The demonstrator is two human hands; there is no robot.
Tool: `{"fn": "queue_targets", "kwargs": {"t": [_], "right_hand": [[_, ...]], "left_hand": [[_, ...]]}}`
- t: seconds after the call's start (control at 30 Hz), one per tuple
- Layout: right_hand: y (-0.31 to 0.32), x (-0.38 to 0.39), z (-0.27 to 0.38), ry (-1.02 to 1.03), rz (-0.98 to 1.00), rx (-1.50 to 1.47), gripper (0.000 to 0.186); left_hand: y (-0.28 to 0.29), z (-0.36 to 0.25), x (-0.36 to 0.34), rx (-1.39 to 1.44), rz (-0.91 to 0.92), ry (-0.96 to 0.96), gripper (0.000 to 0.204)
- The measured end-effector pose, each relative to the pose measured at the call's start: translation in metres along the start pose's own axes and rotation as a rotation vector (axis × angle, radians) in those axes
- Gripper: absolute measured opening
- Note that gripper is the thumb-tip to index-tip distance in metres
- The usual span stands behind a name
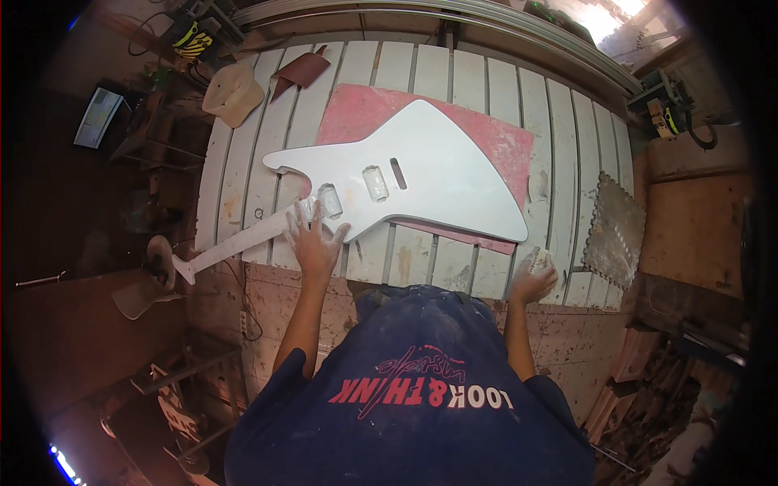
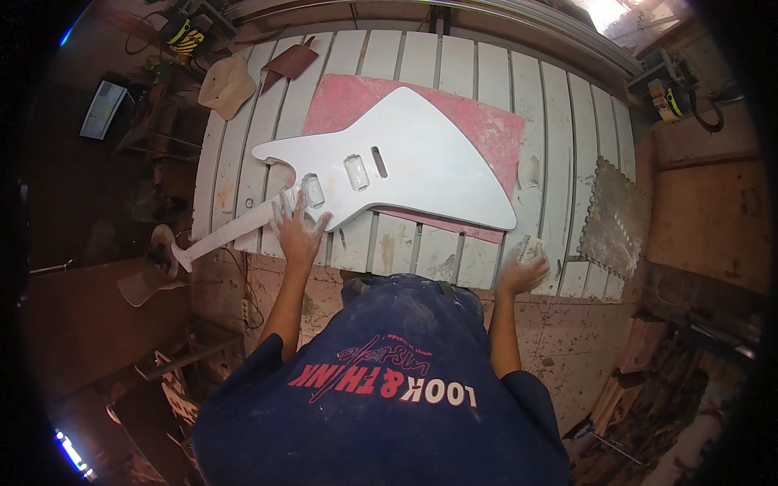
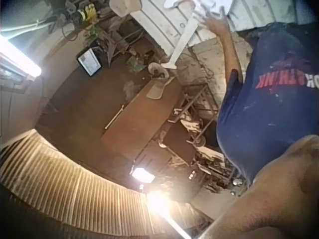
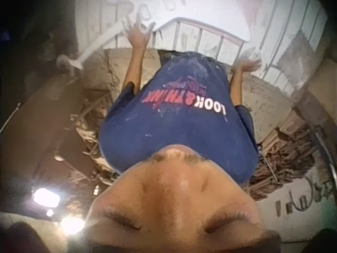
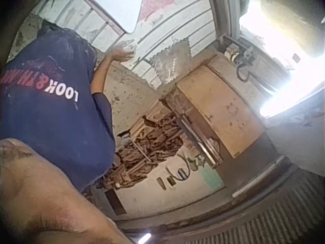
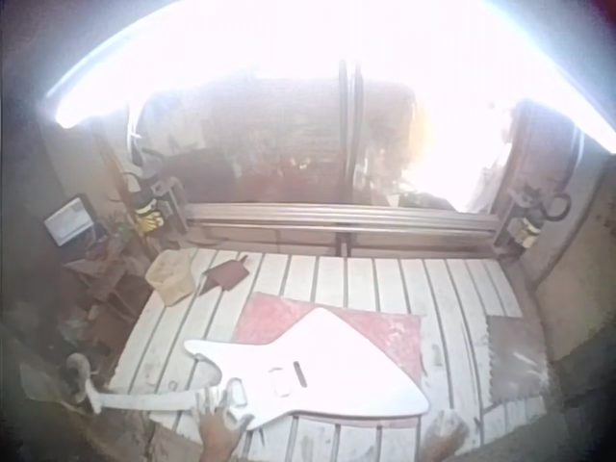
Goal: The person sands the surface and edges of a white guitar body using a sanding block, then wipes away dust with a cloth.
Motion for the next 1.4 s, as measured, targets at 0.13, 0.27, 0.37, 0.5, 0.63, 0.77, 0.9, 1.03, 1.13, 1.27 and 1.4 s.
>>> {"fn": "queue_targets", "kwargs": {"t": [0.13,0.27,0.37,0.5,0.63,0.77,0.9,1.03,1.13,1.27,1.4], "right_hand": [[0.004,0.0,0.003,0.026,-0.023,-0.027,0.048],[0.007,0.002,0.007,0.03,-0.013,-0.022,0.048],[0.01,0.0,0.005,0.003,0.003,-0.022,0.048],[0.012,0.0,0.006,-0.007,0.003,-0.049,0.049],[0.013,-0.012,0.006,-0.102,0.141,-0.16,0.047],[0.034,-0.036,0.045,0.114,0.037,-0.528,0.044],[0.037,-0.026,0.131,0.332,0.245,-0.495,0.041],[0.05,0.044,0.224,0.788,0.285,-0.531,0.042],[0.029,-0.007,0.239,0.768,0.281,-0.549,0.044],[-0.004,-0.03,0.246,0.605,0.167,-0.427,0.045],[0.046,0.024,0.268,0.93,0.277,-0.527,0.043]], "left_hand": [[0.002,0.003,-0.009,0.024,0.0,0.021,0.09],[0.001,0.007,-0.03,-0.049,0.007,-0.012,0.091],[0.0,-0.001,-0.029,-0.021,0.024,-0.052,0.094],[-0.005,-0.006,-0.012,-0.015,0.044,-0.062,0.099],[-0.007,-0.013,-0.012,-0.034,0.033,-0.022,0.099],[-0.012,-0.019,-0.025,-0.084,0.054,0.05,0.1],[-0.023,-0.029,-0.035,-0.071,0.029,0.035,0.099],[-0.023,-0.03,-0.034,-0.141,-0.051,0.05,0.097],[-0.017,-0.036,-0.034,-0.14,-0.043,0.053,0.093],[-0.024,-0.045,-0.033,-0.114,-0.032,0.036,0.088],[-0.011,-0.031,-0.03,-0.126,-0.045,0.075,0.088]]}}
Point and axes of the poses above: each hand's wrist, its own x-axis away from the middle knuckle, its own y-axis out of the back of the hand, z = x × y, the point moved 6 cm from there along -x, towards the middle knuckle, and after that the axes turned 10 degrees about x, right-handed, at the moved point
